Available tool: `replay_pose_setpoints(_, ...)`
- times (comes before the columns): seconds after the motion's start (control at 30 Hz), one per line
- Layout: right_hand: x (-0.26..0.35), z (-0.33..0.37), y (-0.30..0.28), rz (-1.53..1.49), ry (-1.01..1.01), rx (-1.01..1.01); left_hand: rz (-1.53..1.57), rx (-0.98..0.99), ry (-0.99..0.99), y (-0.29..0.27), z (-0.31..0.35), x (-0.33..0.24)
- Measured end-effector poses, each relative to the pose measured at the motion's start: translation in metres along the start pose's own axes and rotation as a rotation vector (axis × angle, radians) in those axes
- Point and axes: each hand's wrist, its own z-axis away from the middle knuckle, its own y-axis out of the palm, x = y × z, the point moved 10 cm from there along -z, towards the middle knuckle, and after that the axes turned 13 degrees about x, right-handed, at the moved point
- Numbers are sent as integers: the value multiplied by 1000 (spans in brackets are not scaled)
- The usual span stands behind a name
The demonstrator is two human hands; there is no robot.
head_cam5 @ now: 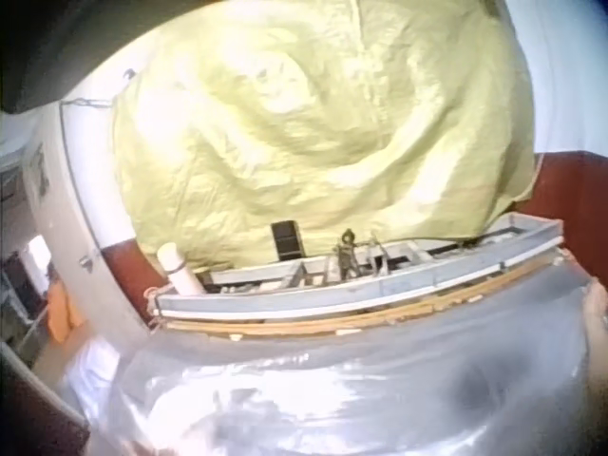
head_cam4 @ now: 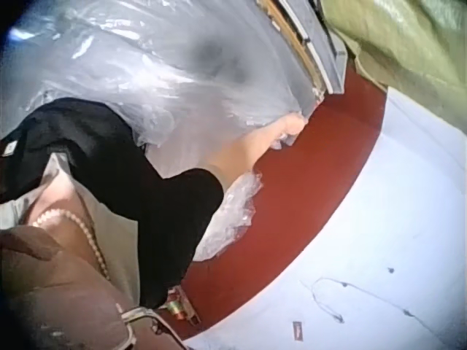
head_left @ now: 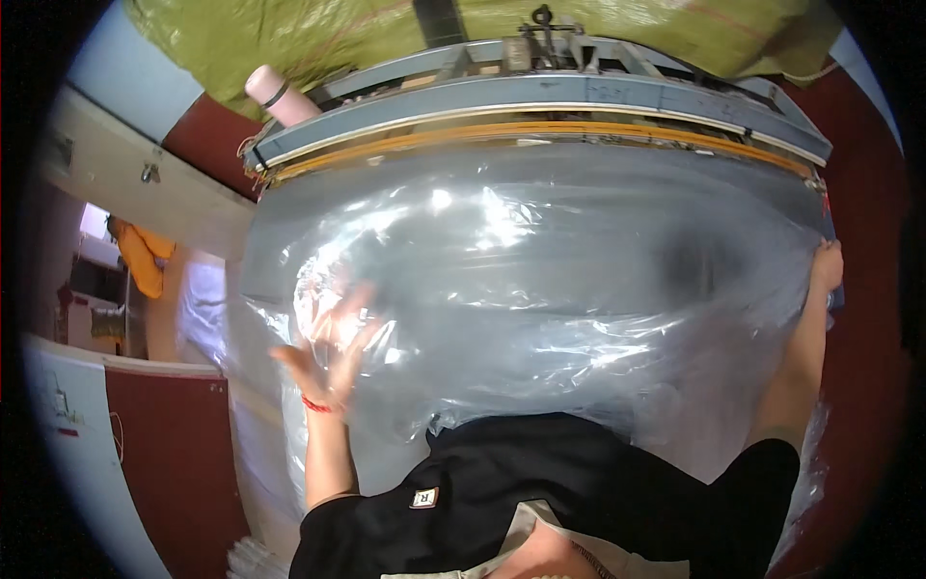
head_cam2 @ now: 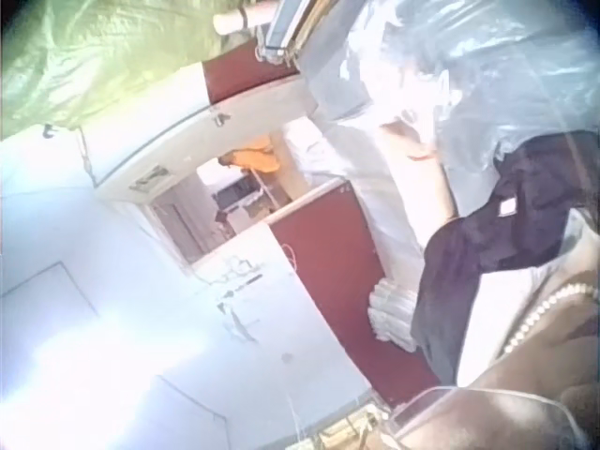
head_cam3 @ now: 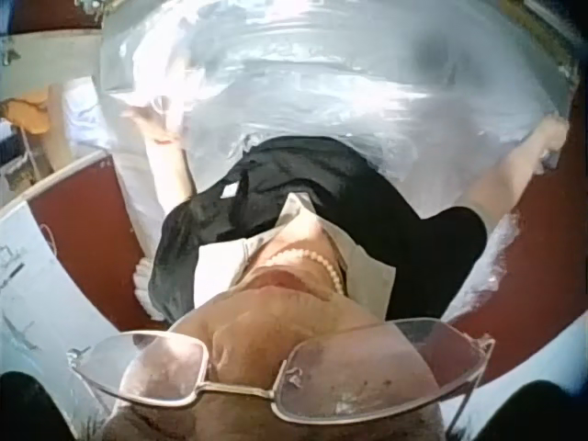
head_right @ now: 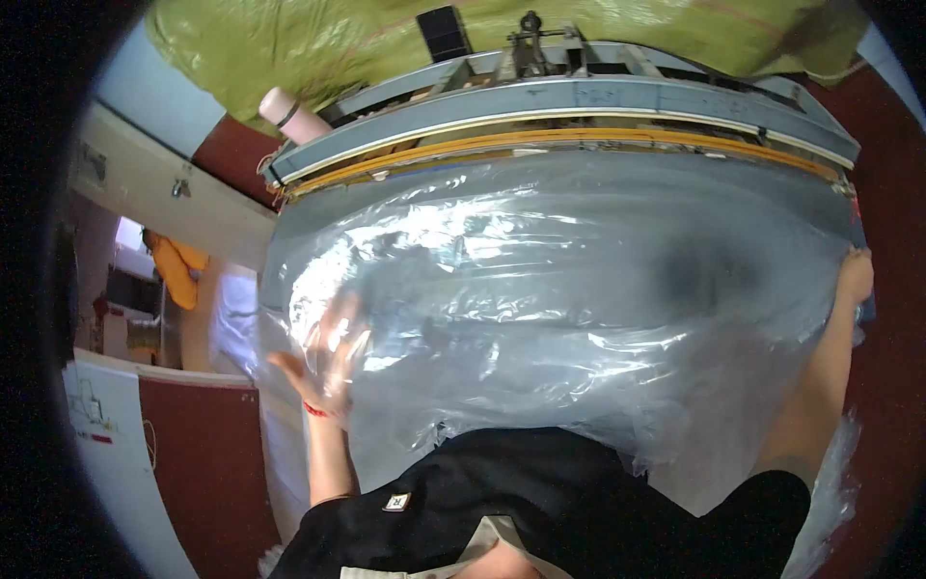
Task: The person repeatedly pulls plastic film across a heat sealing machine and presses it against the sealer bar by hand to seal bags.
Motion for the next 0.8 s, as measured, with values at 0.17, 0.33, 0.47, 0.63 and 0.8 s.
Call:
replay_pose_setpoints(0.17,-7,4,-11,-31,0,-22,-171,-420,-339,-101,15,25)
replay_pose_setpoints(0.33,0,5,-5,-3,45,4,-433,-607,-531,-166,60,56)
replay_pose_setpoints(0.47,-5,4,-7,-30,38,16,-460,-641,-632,-172,87,70)
replay_pose_setpoints(0.63,-6,0,-2,-32,26,-15,-1405,-625,-47,-138,64,-6)
replay_pose_setpoints(0.8,-22,-11,2,-28,52,9,-1811,177,166,-35,-48,-8)
